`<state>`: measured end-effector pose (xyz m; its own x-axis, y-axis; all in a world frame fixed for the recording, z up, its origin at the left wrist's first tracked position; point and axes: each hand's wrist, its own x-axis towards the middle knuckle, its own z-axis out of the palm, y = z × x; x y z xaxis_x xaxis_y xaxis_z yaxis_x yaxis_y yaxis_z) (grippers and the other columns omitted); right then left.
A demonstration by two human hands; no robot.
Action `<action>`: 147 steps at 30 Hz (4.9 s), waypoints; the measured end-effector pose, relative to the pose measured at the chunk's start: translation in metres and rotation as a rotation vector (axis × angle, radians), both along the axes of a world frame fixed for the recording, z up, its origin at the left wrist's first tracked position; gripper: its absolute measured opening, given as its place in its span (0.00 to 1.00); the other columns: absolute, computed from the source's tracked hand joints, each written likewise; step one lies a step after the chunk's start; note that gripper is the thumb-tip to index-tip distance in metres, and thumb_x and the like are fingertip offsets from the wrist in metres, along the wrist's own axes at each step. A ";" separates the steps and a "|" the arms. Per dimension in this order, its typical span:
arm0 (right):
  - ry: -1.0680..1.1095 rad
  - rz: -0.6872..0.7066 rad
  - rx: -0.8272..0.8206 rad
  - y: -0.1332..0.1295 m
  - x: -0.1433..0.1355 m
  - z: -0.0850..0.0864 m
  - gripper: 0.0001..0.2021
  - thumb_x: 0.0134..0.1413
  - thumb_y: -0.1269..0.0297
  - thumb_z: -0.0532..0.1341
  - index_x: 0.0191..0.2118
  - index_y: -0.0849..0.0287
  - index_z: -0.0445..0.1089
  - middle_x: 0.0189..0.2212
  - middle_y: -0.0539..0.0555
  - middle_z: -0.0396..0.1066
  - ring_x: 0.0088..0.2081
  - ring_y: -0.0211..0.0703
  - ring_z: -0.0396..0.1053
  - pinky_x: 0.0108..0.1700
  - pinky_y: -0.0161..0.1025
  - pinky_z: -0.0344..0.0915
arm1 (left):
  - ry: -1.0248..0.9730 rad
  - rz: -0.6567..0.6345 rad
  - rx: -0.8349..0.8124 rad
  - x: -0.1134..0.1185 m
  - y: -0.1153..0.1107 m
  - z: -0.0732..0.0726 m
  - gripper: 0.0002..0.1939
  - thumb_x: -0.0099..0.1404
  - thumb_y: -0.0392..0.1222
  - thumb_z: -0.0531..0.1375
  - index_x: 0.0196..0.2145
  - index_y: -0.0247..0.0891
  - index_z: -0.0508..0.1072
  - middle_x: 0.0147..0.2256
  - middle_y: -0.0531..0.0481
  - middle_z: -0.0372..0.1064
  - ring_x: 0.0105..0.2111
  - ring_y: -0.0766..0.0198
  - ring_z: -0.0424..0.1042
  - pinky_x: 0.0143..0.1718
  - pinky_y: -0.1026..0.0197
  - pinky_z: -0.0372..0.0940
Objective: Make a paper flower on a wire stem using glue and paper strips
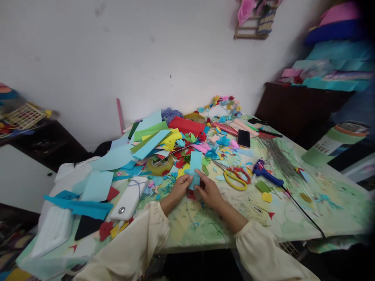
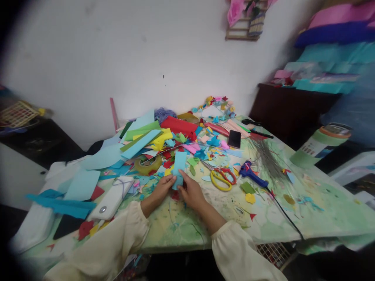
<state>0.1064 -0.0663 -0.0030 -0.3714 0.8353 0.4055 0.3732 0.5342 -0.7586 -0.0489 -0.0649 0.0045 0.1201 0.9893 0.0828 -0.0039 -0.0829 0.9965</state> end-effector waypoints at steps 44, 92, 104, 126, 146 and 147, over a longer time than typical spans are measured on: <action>0.155 -0.174 -0.012 0.002 0.004 0.009 0.10 0.55 0.58 0.53 0.26 0.56 0.57 0.21 0.46 0.57 0.25 0.36 0.55 0.28 0.33 0.53 | 0.242 -0.021 0.189 0.000 0.000 0.005 0.15 0.52 0.51 0.61 0.21 0.35 0.68 0.22 0.52 0.60 0.27 0.65 0.60 0.31 0.62 0.57; -0.044 -0.260 -0.556 -0.031 0.137 0.070 0.30 0.40 0.63 0.62 0.52 0.57 0.56 0.30 0.51 0.66 0.26 0.38 0.64 0.26 0.33 0.58 | -0.177 0.075 0.178 -0.004 0.013 0.044 0.20 0.46 0.39 0.67 0.39 0.36 0.69 0.32 0.51 0.68 0.32 0.66 0.67 0.32 0.65 0.61; 0.185 0.212 -0.879 -0.068 0.077 0.066 0.21 0.54 0.47 0.54 0.48 0.52 0.55 0.25 0.45 0.57 0.19 0.30 0.54 0.20 0.30 0.55 | -0.054 0.116 0.203 -0.009 0.010 0.044 0.16 0.52 0.45 0.64 0.38 0.37 0.76 0.33 0.48 0.70 0.30 0.66 0.65 0.29 0.65 0.59; 0.507 0.559 -0.890 -0.082 0.045 0.063 0.22 0.54 0.44 0.52 0.44 0.58 0.58 0.26 0.48 0.59 0.17 0.30 0.57 0.17 0.31 0.58 | -0.248 -0.290 0.193 -0.010 0.003 0.045 0.18 0.46 0.51 0.67 0.27 0.33 0.69 0.36 0.46 0.65 0.34 0.64 0.65 0.33 0.64 0.61; 0.507 0.559 -0.931 -0.078 0.053 0.062 0.26 0.52 0.40 0.50 0.51 0.51 0.57 0.28 0.49 0.60 0.18 0.32 0.57 0.18 0.35 0.59 | -0.147 -0.575 -0.162 -0.018 -0.004 0.047 0.19 0.51 0.51 0.65 0.30 0.31 0.70 0.24 0.43 0.73 0.23 0.64 0.71 0.24 0.66 0.62; 0.481 0.543 -0.920 -0.078 0.053 0.063 0.26 0.52 0.40 0.49 0.51 0.51 0.57 0.27 0.50 0.60 0.17 0.33 0.57 0.18 0.35 0.58 | -0.152 -0.573 -0.169 -0.018 -0.003 0.045 0.19 0.50 0.52 0.65 0.30 0.31 0.70 0.24 0.43 0.73 0.23 0.64 0.71 0.24 0.66 0.62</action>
<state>0.1589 -0.1443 0.0595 -0.7424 0.6659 -0.0736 -0.1657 -0.2890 -0.9429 -0.0672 -0.0684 0.0500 0.6359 0.7717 -0.0117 -0.1444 0.1339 0.9804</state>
